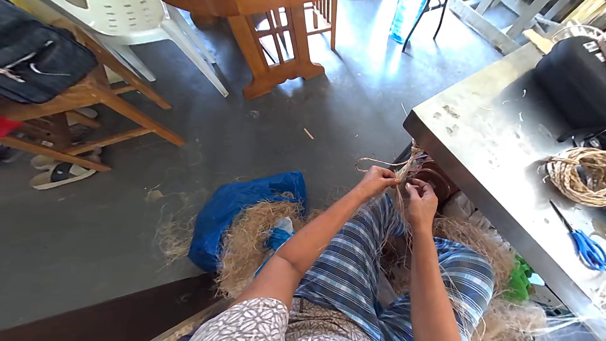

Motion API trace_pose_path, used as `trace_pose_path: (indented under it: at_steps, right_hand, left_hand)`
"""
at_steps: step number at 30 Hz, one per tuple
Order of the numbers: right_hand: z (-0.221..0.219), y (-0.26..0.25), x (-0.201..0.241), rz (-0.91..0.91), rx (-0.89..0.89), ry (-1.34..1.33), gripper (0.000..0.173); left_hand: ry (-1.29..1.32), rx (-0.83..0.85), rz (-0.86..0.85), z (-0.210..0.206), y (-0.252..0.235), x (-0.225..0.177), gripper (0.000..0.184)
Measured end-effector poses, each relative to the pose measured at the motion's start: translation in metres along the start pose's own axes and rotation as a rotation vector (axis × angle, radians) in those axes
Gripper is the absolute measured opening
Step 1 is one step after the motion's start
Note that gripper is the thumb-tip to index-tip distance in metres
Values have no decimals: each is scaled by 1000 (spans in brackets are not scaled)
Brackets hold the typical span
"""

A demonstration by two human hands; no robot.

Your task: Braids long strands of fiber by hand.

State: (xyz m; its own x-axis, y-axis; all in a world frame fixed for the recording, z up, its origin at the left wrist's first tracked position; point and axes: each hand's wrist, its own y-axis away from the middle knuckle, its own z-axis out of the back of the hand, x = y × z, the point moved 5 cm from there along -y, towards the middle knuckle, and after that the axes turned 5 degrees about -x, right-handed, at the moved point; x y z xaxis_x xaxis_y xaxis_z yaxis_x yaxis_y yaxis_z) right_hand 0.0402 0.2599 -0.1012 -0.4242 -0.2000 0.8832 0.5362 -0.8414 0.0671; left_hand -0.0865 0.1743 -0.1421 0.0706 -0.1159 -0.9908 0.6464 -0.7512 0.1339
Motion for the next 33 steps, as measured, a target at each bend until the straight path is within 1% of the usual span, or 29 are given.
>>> trace_pose_path:
  at_steps: [3, 5, 7, 11, 14, 16, 19, 22, 23, 25, 28, 33]
  right_hand:
    - [-13, -10, -8, -266, 214, -298, 32]
    - [-22, -12, -8, -373, 333, -431, 33]
    - [-26, -15, -7, -382, 412, -422, 31]
    - [-25, -17, -7, -321, 472, -373, 25]
    - [-24, -18, -10, -303, 464, -385, 19]
    - [-23, -18, -13, -320, 421, -387, 17]
    - [-21, -18, -15, -306, 371, -365, 17]
    - [-19, -18, -17, -302, 352, -359, 18]
    - [-19, -18, -18, -298, 343, -355, 18]
    - [-19, -18, -18, -281, 329, -340, 19]
    - [-21, -17, -17, -254, 308, -315, 20]
    - [-23, -17, -18, -255, 281, -291, 19]
  left_hand:
    - [52, 13, 6, -2, 2, -2, 16]
    - [94, 14, -3, -4, 3, -4, 14]
    - [84, 7, -21, -3, 2, -5, 12]
    - [26, -7, -29, -2, 2, -5, 11]
    - [-52, -20, -37, -4, 1, -6, 12]
    - [-63, -38, -15, -7, 2, -5, 13]
    - [32, -75, 74, -10, 5, 1, 16]
    - [156, -114, 173, -11, 11, 11, 26]
    - [203, -89, 221, -10, 11, 11, 27]
    - [234, -42, 275, -6, 10, 5, 20]
    - [187, 12, 271, 0, 9, 0, 13]
    - [132, 61, 331, 6, 9, -5, 19]
